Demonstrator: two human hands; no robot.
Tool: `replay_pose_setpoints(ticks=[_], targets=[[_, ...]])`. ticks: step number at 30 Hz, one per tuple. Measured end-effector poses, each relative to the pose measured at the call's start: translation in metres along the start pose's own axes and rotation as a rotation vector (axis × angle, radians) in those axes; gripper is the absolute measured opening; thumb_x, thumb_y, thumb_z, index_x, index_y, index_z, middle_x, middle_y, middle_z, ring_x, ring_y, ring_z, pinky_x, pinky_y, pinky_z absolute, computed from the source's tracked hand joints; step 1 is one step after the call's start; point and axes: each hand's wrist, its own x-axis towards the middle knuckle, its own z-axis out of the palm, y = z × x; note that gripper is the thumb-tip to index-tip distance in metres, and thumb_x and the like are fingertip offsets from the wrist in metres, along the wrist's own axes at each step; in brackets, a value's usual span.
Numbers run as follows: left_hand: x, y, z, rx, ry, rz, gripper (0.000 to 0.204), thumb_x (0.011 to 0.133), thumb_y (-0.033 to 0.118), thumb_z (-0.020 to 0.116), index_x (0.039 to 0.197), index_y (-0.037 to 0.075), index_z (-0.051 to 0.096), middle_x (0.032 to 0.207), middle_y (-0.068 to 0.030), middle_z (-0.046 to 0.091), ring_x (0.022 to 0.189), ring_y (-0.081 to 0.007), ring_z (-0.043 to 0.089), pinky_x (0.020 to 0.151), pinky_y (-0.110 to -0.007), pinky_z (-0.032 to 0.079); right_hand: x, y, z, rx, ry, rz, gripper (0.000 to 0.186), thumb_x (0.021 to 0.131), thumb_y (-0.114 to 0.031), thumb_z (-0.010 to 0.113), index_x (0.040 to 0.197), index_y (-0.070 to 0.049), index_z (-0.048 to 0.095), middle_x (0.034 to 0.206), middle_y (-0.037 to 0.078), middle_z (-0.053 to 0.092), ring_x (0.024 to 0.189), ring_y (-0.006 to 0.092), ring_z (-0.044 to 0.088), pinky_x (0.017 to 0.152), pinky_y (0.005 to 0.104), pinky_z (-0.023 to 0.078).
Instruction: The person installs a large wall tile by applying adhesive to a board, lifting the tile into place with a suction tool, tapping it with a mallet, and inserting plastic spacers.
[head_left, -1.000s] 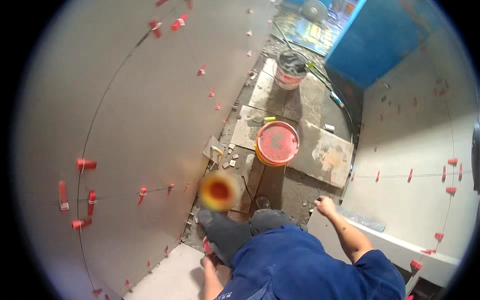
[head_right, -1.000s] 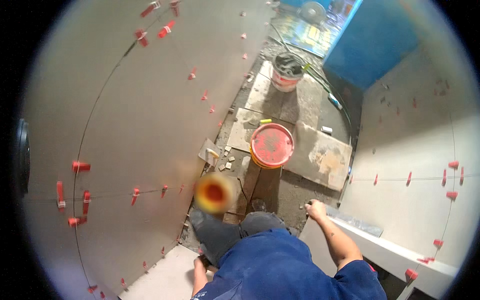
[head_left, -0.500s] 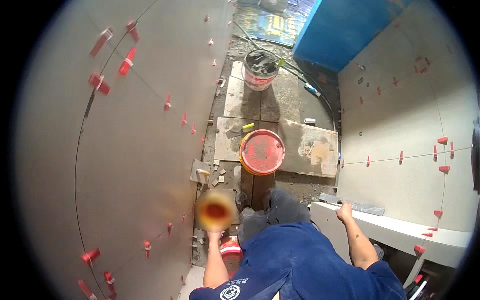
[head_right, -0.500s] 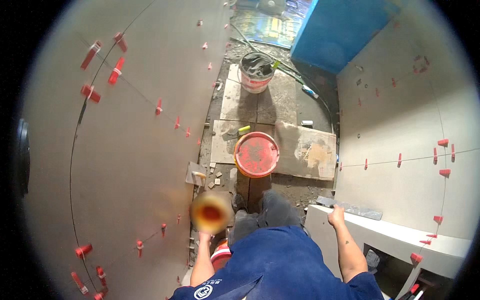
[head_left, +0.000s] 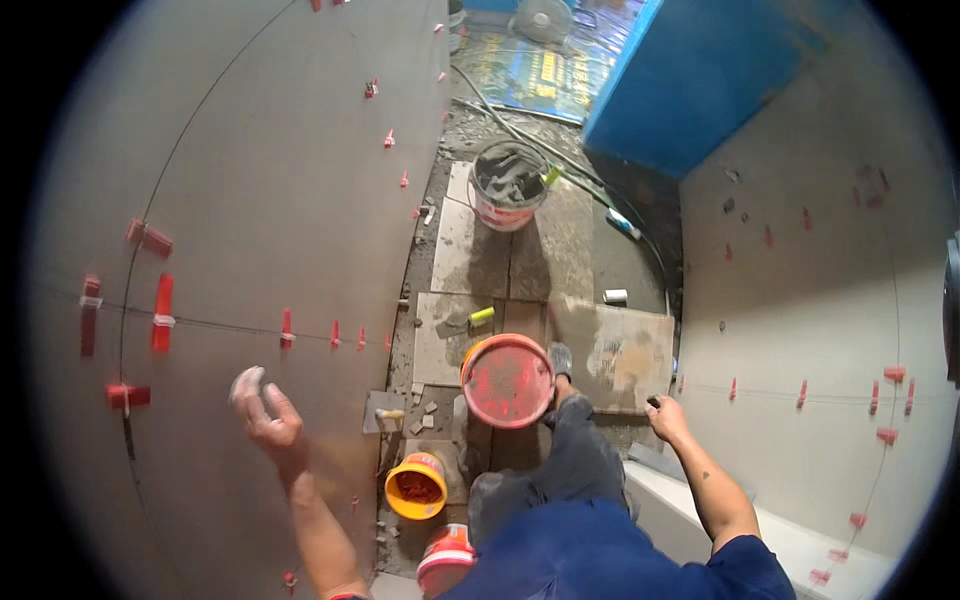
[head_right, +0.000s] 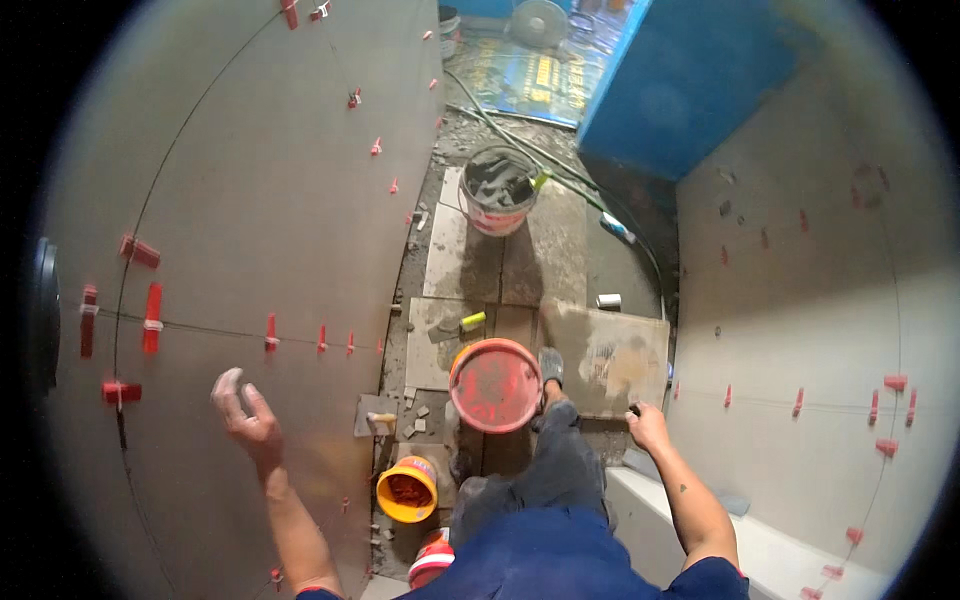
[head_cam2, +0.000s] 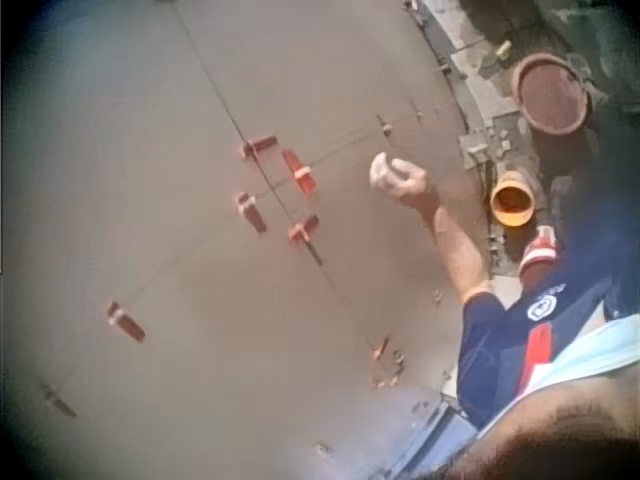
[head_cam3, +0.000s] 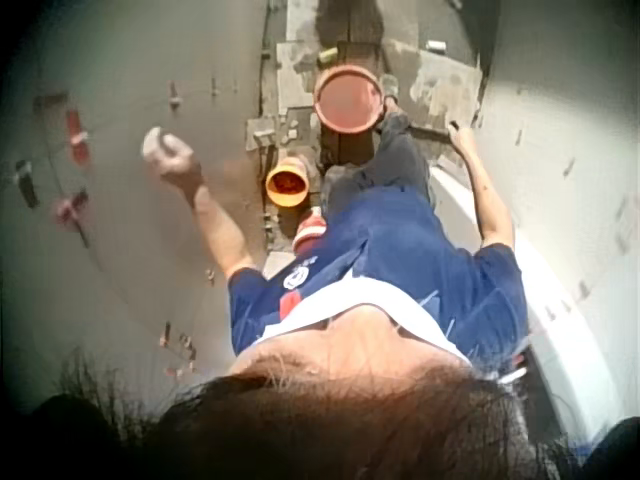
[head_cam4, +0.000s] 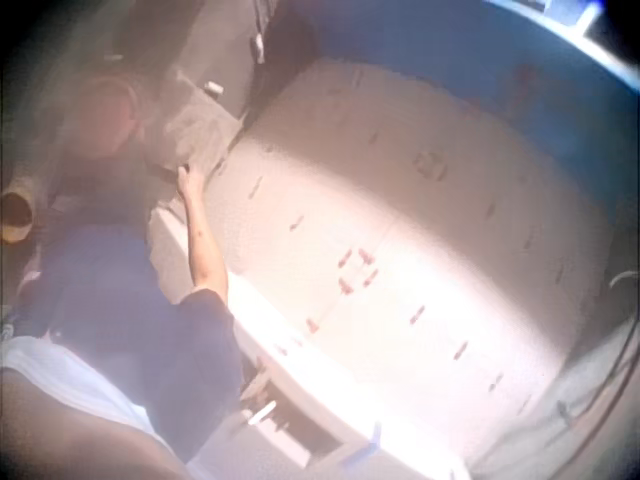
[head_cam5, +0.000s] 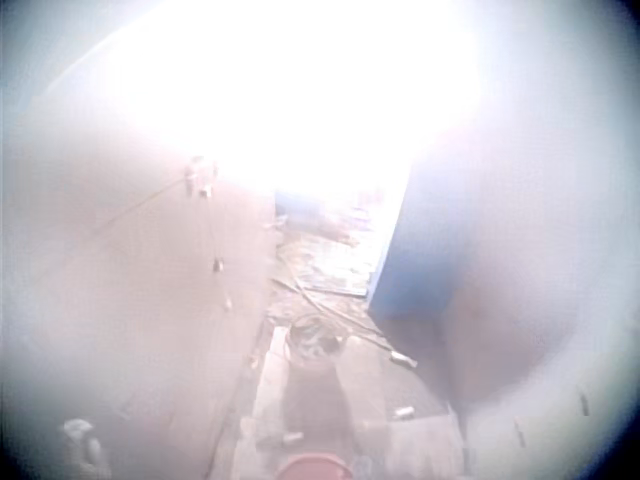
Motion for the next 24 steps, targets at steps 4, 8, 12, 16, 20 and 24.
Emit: replay_pose_setpoints(ticks=[4, 8, 12, 16, 20, 24], targets=[[0.063, 0.014, -0.003, 0.401, 0.125, 0.325, 0.026, 0.089, 0.000, 0.054, 0.115, -0.002, 0.058, 0.121, -0.0151, 0.056, 0.117, -0.0338, 0.052, 0.103, -0.044, 0.041, 0.177, -0.041, -0.001, -0.235, -0.011, -0.172, 0.039, 0.086, -0.026, 0.060, 0.117, -0.001, 0.058, 0.093, 0.025, 0.064, 0.095, 0.0396, 0.061, 0.085, 0.0453, 0.049], [0.101, 0.016, -0.007, 0.924, 0.094, 0.358, 0.054, 0.093, 0.018, 0.058, 0.142, 0.004, 0.038, 0.147, -0.0141, 0.035, 0.137, -0.0328, 0.033, 0.113, -0.045, 0.030, 0.363, -0.124, 0.000, -0.454, -0.129, -0.426, 0.035, 0.086, -0.014, 0.051, 0.118, 0.000, 0.055, 0.111, 0.024, 0.059, 0.107, 0.0353, 0.058, 0.086, 0.0428, 0.048], [0.113, -0.034, 0.005, 1.228, -0.032, 0.378, 0.063, 0.096, 0.035, 0.053, 0.148, 0.008, 0.028, 0.154, -0.0109, 0.026, 0.141, -0.0301, 0.026, 0.116, -0.045, 0.023, 0.525, -0.183, 0.041, -0.666, 0.352, -0.820, 0.043, 0.086, -0.012, 0.046, 0.127, 0.003, 0.050, 0.130, 0.024, 0.050, 0.119, 0.0336, 0.051, 0.098, 0.0500, 0.041], [0.112, -0.062, -0.009, 1.498, -0.080, 0.511, 0.072, 0.095, 0.052, 0.045, 0.149, 0.008, 0.026, 0.154, -0.0126, 0.023, 0.141, -0.0315, 0.025, 0.115, -0.045, 0.022, 0.628, -0.232, 0.040, -0.994, 0.428, -0.725, 0.052, 0.091, -0.015, 0.040, 0.138, 0.005, 0.039, 0.147, 0.020, 0.036, 0.138, 0.0318, 0.031, 0.116, 0.0514, 0.017], [0.119, -0.056, 0.001, 1.438, -0.068, 0.658, 0.072, 0.096, 0.051, 0.045, 0.147, 0.003, 0.028, 0.148, -0.0216, 0.029, 0.138, -0.0389, 0.027, 0.113, -0.046, 0.026, 0.651, -0.261, 0.040, -0.915, 0.502, -0.818, 0.046, 0.088, -0.013, 0.044, 0.131, 0.002, 0.050, 0.142, 0.019, 0.041, 0.136, 0.0304, 0.035, 0.114, 0.0501, 0.020], [0.113, -0.065, -0.007, 1.500, -0.129, 0.643, 0.070, 0.096, 0.049, 0.045, 0.145, 0.001, 0.029, 0.145, -0.0241, 0.033, 0.135, -0.0410, 0.030, 0.112, -0.047, 0.027, 0.632, -0.251, 0.099, -0.592, 0.062, -0.970, 0.032, 0.082, -0.009, 0.052, 0.113, 0.000, 0.056, 0.120, 0.019, 0.056, 0.113, 0.0322, 0.056, 0.094, 0.0415, 0.046]])
